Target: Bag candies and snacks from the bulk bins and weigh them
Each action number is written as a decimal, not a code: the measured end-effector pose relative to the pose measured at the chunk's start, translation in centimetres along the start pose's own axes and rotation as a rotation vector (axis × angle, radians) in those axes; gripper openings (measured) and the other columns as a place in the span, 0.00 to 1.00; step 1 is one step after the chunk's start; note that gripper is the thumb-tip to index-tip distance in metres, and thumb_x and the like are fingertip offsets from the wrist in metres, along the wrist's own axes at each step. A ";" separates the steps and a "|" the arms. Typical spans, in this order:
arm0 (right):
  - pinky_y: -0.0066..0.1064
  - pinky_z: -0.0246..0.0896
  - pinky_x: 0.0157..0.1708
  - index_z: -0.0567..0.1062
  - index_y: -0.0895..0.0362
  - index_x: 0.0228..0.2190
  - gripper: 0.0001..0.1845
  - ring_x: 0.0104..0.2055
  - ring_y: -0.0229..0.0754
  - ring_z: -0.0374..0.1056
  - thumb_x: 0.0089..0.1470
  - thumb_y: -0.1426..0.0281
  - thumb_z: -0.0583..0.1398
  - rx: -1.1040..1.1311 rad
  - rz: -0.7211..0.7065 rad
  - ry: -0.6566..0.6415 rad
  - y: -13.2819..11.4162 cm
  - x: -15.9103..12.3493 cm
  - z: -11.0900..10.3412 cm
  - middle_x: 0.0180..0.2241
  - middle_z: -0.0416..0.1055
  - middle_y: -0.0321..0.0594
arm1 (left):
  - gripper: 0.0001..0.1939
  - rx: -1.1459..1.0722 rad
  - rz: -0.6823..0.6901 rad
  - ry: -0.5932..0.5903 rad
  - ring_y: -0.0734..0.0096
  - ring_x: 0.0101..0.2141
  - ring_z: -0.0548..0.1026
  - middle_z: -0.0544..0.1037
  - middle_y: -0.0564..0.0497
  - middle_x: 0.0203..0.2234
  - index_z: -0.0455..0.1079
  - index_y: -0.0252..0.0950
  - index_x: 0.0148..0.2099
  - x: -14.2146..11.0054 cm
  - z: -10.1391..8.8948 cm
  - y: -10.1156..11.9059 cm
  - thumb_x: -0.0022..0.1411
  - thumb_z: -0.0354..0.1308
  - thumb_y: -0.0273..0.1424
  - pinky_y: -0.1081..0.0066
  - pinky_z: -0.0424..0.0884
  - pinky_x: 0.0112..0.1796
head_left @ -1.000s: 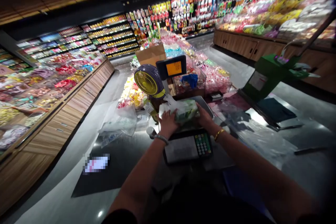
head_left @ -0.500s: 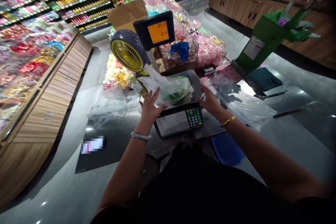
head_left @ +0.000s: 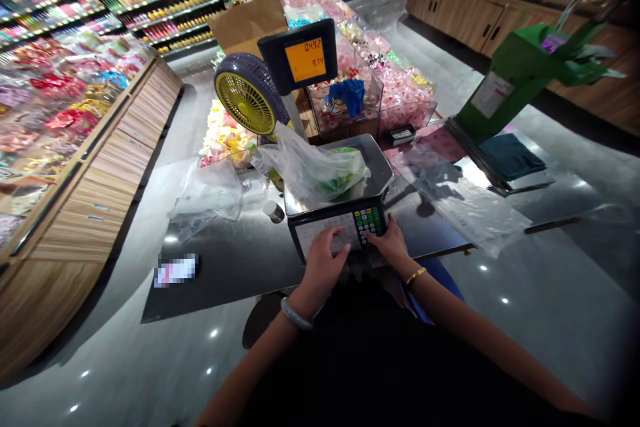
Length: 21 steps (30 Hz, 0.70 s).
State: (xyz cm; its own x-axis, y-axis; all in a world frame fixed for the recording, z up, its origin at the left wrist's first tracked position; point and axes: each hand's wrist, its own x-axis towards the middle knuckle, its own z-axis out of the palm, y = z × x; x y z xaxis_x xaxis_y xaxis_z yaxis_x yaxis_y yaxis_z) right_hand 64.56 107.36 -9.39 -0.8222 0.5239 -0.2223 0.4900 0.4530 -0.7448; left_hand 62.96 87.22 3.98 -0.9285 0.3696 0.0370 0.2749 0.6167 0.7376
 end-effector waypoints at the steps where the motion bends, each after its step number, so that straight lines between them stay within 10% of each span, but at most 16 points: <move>1: 0.52 0.53 0.61 0.49 0.66 0.67 0.59 0.64 0.64 0.57 0.44 0.49 0.65 -0.021 0.005 0.009 -0.3 0.0 0.1 0.61 0.60 0.63 | 0.19 -0.005 0.004 -0.029 0.60 0.51 0.74 0.77 0.45 0.49 0.70 0.38 0.54 -0.1 0.4 -0.1 0.60 0.60 0.31 0.60 0.67 0.55; 21: 0.45 0.58 0.56 0.42 0.63 0.68 0.60 0.60 0.59 0.62 0.46 0.53 0.65 -0.176 -0.054 0.006 0.3 -0.4 0.3 0.58 0.64 0.58 | 0.18 -0.027 -0.088 -0.105 0.58 0.50 0.74 0.77 0.43 0.48 0.71 0.35 0.53 1.0 1.9 -2.5 0.60 0.58 0.30 0.56 0.67 0.55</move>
State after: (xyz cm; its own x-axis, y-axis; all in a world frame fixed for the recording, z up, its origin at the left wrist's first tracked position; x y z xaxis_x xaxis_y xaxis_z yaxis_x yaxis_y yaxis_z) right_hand 64.99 107.11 -9.70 -0.8470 0.4999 -0.1810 0.4890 0.5990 -0.6341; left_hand 61.85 87.37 0.84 -0.9170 0.3866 -0.0987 0.1853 0.6317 0.7527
